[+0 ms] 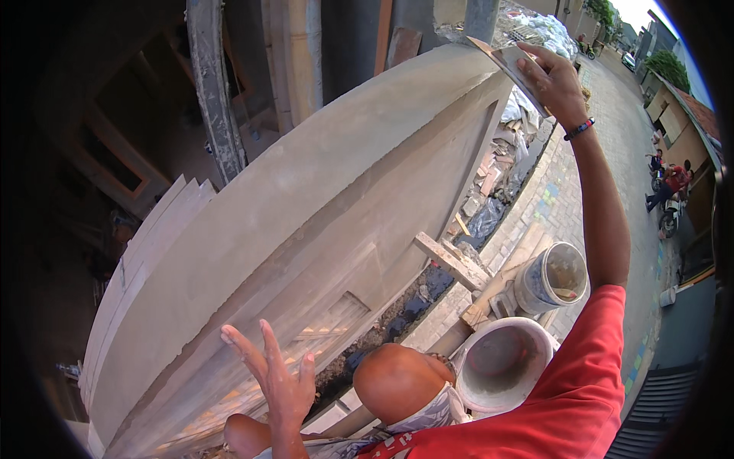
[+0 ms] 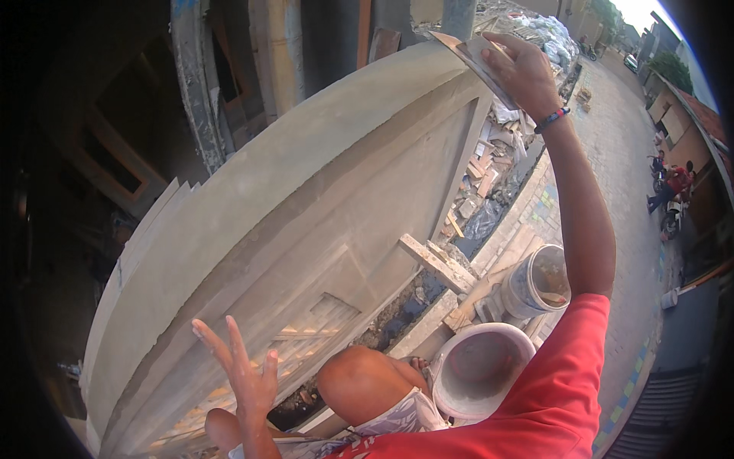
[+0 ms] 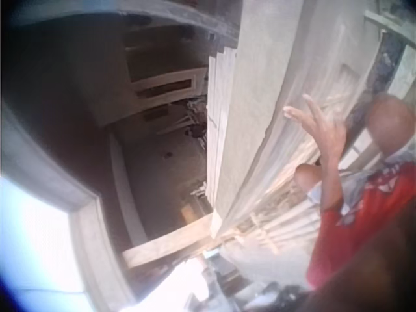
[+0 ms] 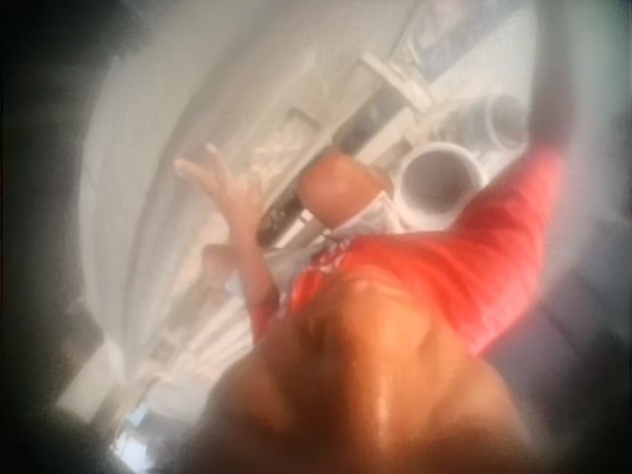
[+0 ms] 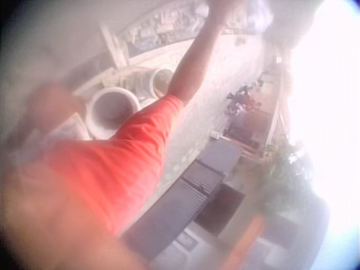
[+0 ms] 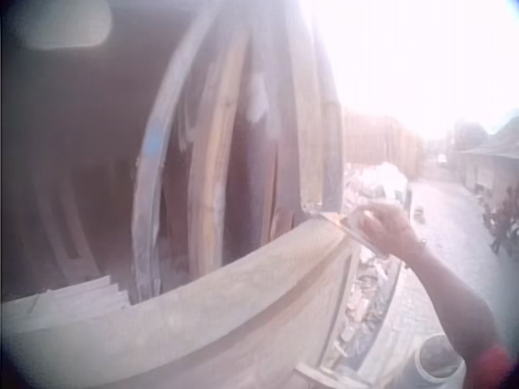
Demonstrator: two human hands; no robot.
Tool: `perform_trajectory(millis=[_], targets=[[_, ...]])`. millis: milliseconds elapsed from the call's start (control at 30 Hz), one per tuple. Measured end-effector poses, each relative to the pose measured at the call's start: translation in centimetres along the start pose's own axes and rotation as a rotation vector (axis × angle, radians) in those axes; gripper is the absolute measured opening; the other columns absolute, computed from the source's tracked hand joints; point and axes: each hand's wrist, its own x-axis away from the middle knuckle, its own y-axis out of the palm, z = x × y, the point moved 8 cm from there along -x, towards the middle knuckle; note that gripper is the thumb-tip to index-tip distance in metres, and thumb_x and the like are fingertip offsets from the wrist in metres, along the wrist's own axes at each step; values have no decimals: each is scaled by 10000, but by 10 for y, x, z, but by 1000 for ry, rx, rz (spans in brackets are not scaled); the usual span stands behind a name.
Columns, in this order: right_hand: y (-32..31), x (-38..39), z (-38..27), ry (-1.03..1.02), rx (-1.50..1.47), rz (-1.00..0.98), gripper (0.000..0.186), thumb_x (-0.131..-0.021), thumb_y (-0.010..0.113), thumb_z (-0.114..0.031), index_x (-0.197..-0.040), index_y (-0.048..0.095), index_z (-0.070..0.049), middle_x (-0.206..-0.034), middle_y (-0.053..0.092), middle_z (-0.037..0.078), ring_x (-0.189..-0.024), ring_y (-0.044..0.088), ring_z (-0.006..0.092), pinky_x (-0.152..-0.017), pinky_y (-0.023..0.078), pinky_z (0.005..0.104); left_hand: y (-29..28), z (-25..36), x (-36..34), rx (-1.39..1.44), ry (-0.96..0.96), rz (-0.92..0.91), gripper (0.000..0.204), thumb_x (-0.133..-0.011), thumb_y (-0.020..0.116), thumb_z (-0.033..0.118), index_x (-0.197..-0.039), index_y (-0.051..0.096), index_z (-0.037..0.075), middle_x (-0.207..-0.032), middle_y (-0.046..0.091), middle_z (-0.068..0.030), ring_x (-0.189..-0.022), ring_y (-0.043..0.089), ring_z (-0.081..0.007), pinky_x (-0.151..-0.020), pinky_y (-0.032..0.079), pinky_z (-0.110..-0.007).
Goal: The person smooths a large vertical plastered panel using a rectangular trowel. They repeatedly dip the trowel into a bucket of water and wipe it on the panel's surface to achieve a smooth finish.
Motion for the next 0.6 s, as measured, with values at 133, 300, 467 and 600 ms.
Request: perform_trajectory(millis=[133, 300, 467, 600], targets=[[1, -22, 68, -58, 198, 6, 376, -913, 661, -305, -1225, 679, -97, -1063, 719, 191, -952, 702, 276, -855, 522, 378, 0, 1, 0, -7, -19, -3, 854, -872, 668, 323, -1569, 213, 131, -1607, -151, -256, -1471, -148, -483, -1161, 55, -630], [22, -19, 62, -172, 282, -88, 355, -921, 654, -272, -1226, 677, -90, -1165, 686, 194, -1047, 668, 321, -926, 495, 400, -1, 3, -1, -25, -38, 4, 845, -881, 662, 341, -1566, 221, 117, -1607, -151, -257, -1469, -154, -484, -1160, 47, -631], [36, -4, 34, -252, 288, -134, 326, -933, 631, -235, -1196, 683, -49, -1088, 690, 193, -985, 669, 337, -885, 511, 411, -1, 3, -1, -10, -17, 11, 836, -886, 657, 359, -1564, 231, 119, -1607, -150, -258, -1470, -155, -481, -1158, 37, -634], [54, 35, -53, -332, 135, -250, 332, -903, 636, -220, -1166, 688, -24, -1085, 682, 218, -982, 665, 366, -882, 509, 418, -2, 4, 0, -20, 21, 28, 838, -888, 654, 392, -1563, 237, 125, -1609, -149, -253, -1471, -152, -479, -1160, 34, -628]])
